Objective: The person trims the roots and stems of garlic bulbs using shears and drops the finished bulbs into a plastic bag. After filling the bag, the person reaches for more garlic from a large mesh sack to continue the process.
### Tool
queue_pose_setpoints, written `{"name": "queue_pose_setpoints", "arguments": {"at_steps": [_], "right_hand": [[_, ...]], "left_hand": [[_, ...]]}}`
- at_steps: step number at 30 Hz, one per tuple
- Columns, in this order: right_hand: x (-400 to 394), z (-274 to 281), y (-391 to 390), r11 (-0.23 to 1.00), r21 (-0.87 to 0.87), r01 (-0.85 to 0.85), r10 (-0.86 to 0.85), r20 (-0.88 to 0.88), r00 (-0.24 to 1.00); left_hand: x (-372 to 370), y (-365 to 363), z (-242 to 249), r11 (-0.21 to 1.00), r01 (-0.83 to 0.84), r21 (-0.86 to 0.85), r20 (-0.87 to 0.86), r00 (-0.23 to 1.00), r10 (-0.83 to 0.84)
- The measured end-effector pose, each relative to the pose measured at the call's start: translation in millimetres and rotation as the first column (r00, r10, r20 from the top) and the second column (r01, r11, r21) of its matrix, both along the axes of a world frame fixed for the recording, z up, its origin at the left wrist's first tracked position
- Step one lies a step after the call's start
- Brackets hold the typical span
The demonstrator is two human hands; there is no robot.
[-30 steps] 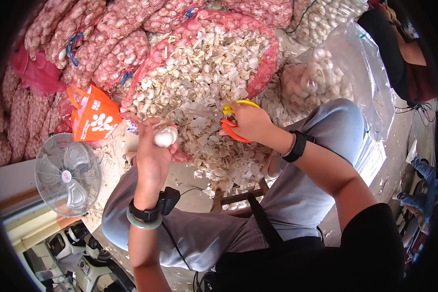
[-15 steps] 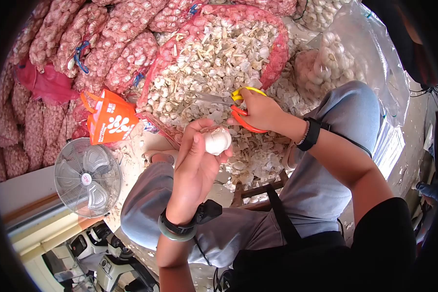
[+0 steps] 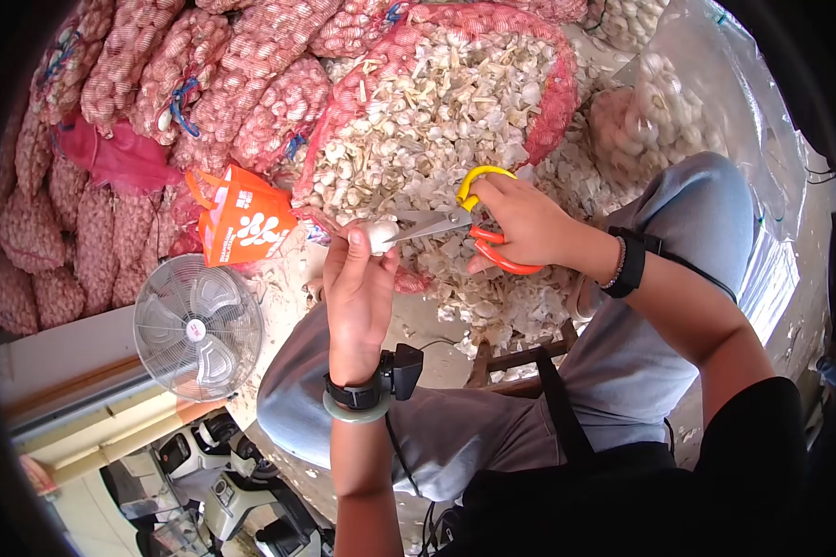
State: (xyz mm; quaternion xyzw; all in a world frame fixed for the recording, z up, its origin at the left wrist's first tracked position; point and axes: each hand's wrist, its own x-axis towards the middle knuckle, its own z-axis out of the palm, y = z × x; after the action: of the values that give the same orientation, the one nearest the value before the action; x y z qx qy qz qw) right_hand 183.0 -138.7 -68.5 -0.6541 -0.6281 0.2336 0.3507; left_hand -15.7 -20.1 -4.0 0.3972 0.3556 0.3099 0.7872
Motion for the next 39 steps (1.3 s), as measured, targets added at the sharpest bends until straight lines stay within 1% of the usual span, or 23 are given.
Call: {"name": "queue_pose_setpoints", "arguments": {"at_steps": [2,4,5,8,12,13,14,16,18,20,22,24,26,27,28,30,32,34,35,36,37,38,39], "right_hand": [[0,-1,0,1.0,-0.004,0.013,-0.013,0.005,1.0],[0,-5,1,0.999,-0.039,0.001,-0.005,-0.096,0.995],[1,-6,0,0.999,-0.039,0.001,-0.005,-0.1,0.995],[1,-6,-1,1.0,0.012,-0.02,0.022,-0.162,0.986],[2,0,-2,0.994,-0.085,-0.062,0.046,-0.174,0.984],[2,-1,-2,0.99,-0.127,-0.066,0.044,-0.168,0.985],[3,-1,-2,0.99,-0.128,-0.061,0.039,-0.164,0.986],[3,-4,-3,0.974,-0.192,-0.123,0.092,-0.164,0.982],[0,-7,-4,0.979,-0.174,-0.103,0.079,-0.144,0.986],[-4,-6,-6,0.985,-0.154,-0.081,0.062,-0.124,0.99],[-8,-1,-7,0.984,-0.17,-0.05,0.033,-0.1,0.994],[-9,3,-8,0.987,-0.147,-0.06,0.045,-0.102,0.994],[-13,-2,-8,0.986,-0.158,-0.049,0.027,-0.138,0.99],[-14,0,-7,0.98,-0.198,-0.03,0.009,-0.105,0.994],[-14,3,-6,0.98,-0.197,-0.024,0.003,-0.103,0.995],[-13,8,-4,0.948,-0.312,0.062,-0.104,-0.121,0.987],[-6,9,-1,0.943,-0.316,0.108,-0.149,-0.108,0.983],[3,8,2,0.932,-0.316,0.176,-0.211,-0.081,0.974],[2,2,3,0.918,-0.356,0.176,-0.19,-0.005,0.982],[2,1,4,0.901,-0.395,0.178,-0.164,0.069,0.984],[5,7,2,0.878,-0.457,0.143,-0.12,0.079,0.99],[4,7,1,0.876,-0.452,0.167,-0.143,0.087,0.986],[0,3,1,0.856,-0.494,0.148,-0.088,0.143,0.986]], "left_hand": [[-1,0,-4,0.999,0.035,-0.001,0.024,0.999,-0.035],[-1,3,-4,0.998,0.06,0.013,0.024,0.998,-0.06],[-1,4,-3,0.996,0.086,0.027,0.023,0.996,-0.086],[-2,3,4,0.992,0.12,0.043,0.019,0.993,-0.12],[-7,6,4,0.989,0.136,0.066,-0.03,0.99,-0.134],[-9,7,3,0.988,0.135,0.073,-0.063,0.989,-0.13],[-10,9,1,0.987,0.136,0.08,-0.092,0.987,-0.128],[-14,13,-2,0.985,0.147,0.09,-0.09,0.986,-0.139],[-18,16,-1,0.983,0.159,0.097,-0.085,0.985,-0.151],[-21,19,1,0.974,0.209,0.084,-0.059,0.977,-0.204],[-23,19,8,0.974,0.212,0.079,-0.082,0.975,-0.206],[-18,13,13,0.965,0.223,0.14,-0.124,0.971,-0.207],[-20,15,12,0.962,0.233,0.142,-0.145,0.966,-0.213],[-21,16,11,0.961,0.235,0.144,-0.172,0.962,-0.21],[-22,16,12,0.96,0.241,0.146,-0.17,0.962,-0.215],[-22,12,15,0.943,0.298,0.148,-0.205,0.942,-0.265],[-12,1,21,0.95,0.301,0.08,-0.202,0.939,-0.28],[-3,-6,20,0.889,0.438,0.133,-0.291,0.875,-0.387],[6,-8,23,0.842,0.523,0.13,-0.286,0.833,-0.473],[21,-13,32,0.832,0.538,0.136,-0.283,0.826,-0.488],[41,-23,48,0.767,0.621,0.16,-0.292,0.772,-0.564],[63,-34,64,0.693,0.697,0.186,-0.301,0.712,-0.635],[86,-45,81,0.662,0.73,0.172,-0.287,0.68,-0.675]]}}
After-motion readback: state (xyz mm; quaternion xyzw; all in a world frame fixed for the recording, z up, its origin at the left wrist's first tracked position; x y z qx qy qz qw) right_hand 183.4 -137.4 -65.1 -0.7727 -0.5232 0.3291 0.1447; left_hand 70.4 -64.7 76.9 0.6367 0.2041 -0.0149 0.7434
